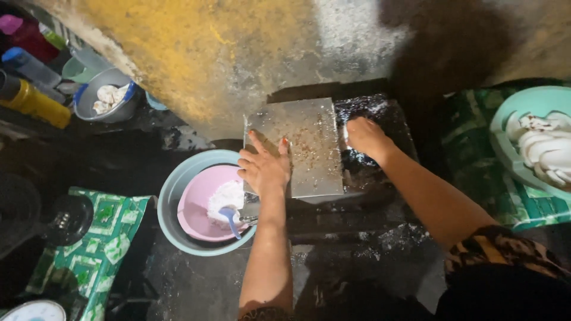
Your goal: Grating pieces of coconut using a manual metal grater into a bowl
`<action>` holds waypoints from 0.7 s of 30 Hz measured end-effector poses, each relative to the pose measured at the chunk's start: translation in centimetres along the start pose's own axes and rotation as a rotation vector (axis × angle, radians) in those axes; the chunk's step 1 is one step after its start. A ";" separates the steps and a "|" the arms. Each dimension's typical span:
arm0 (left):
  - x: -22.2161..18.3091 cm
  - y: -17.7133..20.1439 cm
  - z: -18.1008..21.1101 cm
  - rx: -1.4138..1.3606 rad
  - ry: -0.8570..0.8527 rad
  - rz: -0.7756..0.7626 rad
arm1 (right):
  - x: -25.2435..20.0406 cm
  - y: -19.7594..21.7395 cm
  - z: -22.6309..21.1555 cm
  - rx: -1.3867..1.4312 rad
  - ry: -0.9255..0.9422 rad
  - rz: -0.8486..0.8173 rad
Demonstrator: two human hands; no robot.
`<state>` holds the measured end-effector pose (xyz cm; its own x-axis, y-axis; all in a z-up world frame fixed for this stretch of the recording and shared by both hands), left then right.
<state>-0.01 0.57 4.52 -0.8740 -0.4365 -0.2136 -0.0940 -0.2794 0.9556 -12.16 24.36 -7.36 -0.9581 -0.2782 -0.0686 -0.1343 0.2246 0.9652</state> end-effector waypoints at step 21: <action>-0.1 0.0 0.8 0.089 0.069 0.021 | 1.9 -1.8 0.0 0.149 -0.017 -0.007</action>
<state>-0.35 1.26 4.73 -0.8416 -0.5003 -0.2036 -0.1204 -0.1936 0.9737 -13.72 23.45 -9.22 -0.9610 -0.2644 -0.0809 -0.1761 0.3594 0.9164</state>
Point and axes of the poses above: each hand's wrist, its own x-axis towards the middle knuckle, its own y-axis out of the back of the hand, z = x × y, the point moved 1 cm from there along x, towards the middle knuckle, and after that the axes turned 2 degrees about -y, right-handed, at the moved point
